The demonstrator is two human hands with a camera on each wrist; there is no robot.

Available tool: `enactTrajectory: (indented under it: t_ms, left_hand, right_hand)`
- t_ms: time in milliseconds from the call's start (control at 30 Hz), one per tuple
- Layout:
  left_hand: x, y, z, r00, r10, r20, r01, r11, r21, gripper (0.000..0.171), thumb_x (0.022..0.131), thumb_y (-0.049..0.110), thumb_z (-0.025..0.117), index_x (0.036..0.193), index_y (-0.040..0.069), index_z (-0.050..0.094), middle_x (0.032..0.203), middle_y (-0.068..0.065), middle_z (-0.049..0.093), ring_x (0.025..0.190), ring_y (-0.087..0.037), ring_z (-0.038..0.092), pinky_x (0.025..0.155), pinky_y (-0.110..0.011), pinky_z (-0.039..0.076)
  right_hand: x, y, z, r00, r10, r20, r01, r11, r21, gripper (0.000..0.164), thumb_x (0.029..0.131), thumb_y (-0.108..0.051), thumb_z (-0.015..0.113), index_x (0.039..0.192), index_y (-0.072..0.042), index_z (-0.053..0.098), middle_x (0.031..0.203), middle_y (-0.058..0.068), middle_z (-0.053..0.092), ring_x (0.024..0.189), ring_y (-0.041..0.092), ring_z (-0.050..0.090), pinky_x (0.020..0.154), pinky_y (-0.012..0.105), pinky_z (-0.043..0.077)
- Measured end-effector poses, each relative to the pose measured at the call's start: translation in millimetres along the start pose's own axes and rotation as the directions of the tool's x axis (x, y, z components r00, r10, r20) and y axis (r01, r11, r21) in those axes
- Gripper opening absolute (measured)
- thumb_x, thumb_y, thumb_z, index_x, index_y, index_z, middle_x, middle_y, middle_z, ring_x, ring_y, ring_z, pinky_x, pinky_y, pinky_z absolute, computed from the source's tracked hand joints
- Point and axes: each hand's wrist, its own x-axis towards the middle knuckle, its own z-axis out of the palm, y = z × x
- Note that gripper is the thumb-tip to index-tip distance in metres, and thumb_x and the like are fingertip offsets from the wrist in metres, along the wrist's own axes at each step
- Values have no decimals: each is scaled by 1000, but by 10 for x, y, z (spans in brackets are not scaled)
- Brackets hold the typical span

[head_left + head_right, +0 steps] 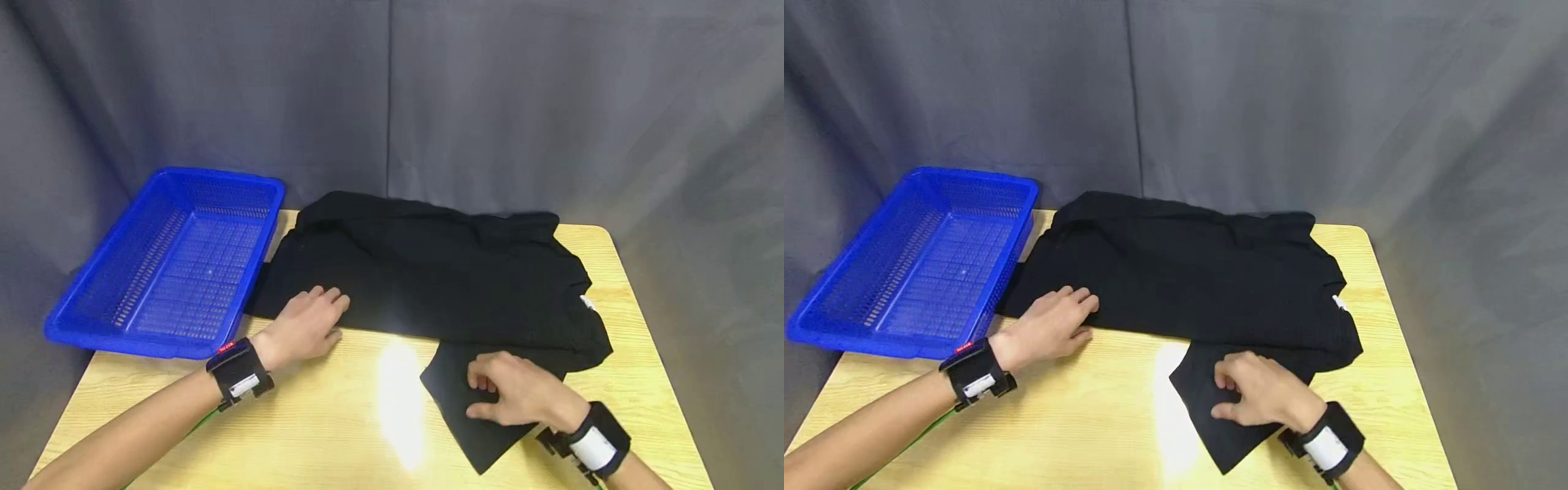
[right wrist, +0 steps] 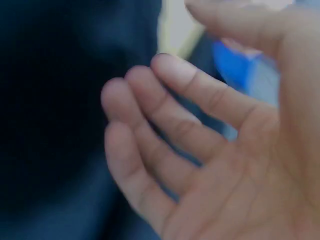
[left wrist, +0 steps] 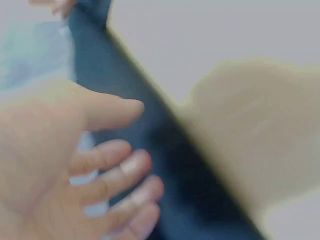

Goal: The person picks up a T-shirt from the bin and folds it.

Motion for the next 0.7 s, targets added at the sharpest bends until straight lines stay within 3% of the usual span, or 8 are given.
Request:
enactTrajectory:
  t_ms: [67,133,267,333,433,500,600,700]
  left_hand:
    - [-37,-26,120,999,-35,17,33,997,71,33,86,19,76,113,8,63,100,-10,61,83,-30,60,66,-43,55]
    - [-1,-71,161,999,-52,-8,53,991,120,26,87,11,74,112,7,66,98,-12,63,80,-32,62,64,-44,56]
    - [186,-168,25,996,-64,-68,72,989,128,16,89,-1,67,101,9,72,90,-11,68,78,-31,65,62,-45,55]
    - [313,-218,-99,991,-83,-103,95,988,123,15,90,0,65,99,9,73,91,-11,69,81,-32,65,64,-45,53]
    - [513,-297,-246,980,-112,-164,133,983,125,13,92,3,63,99,9,72,92,-12,70,84,-33,64,65,-46,53]
    - [618,-322,-284,974,-127,-187,150,982,113,11,92,3,63,98,8,70,91,-13,68,81,-33,65,62,-47,54]
    - [665,-287,-223,969,-97,-226,115,991,67,14,91,1,62,105,4,62,96,-14,61,75,-34,65,57,-47,55]
    - [518,-128,-60,971,36,-238,-43,999,-24,16,87,4,63,101,8,56,93,-7,54,71,-25,60,54,-39,53]
  right_hand:
    - [-35,-132,205,998,58,23,-56,994,-90,28,78,-35,83,93,-19,65,85,-9,54,72,7,50,58,25,45]
    - [-38,-207,342,997,58,-42,-66,974,-216,24,73,-23,81,89,-16,65,83,-7,51,70,9,45,54,24,42]
    - [-67,-223,353,988,-9,-154,-37,955,-295,20,62,-2,67,72,-18,58,72,-9,42,64,9,38,49,22,33]
    - [-124,-176,256,986,-14,-166,-21,979,-205,26,59,0,61,67,-22,48,66,-14,33,59,5,30,49,21,25]
    - [-268,-104,62,994,-33,-107,41,997,70,33,57,5,51,68,-21,35,65,-15,21,55,0,19,51,22,17]
    - [-368,-77,-42,996,-86,-24,90,967,238,34,58,10,47,70,-18,34,67,-13,19,56,-1,17,51,22,16]
    - [-468,-75,-93,971,-197,133,121,892,436,37,64,16,49,75,-18,47,69,-13,35,58,-3,30,50,18,29]
    - [-507,-79,-26,931,-270,245,93,826,556,33,85,11,55,93,-19,67,82,-8,59,68,-2,51,58,19,48]
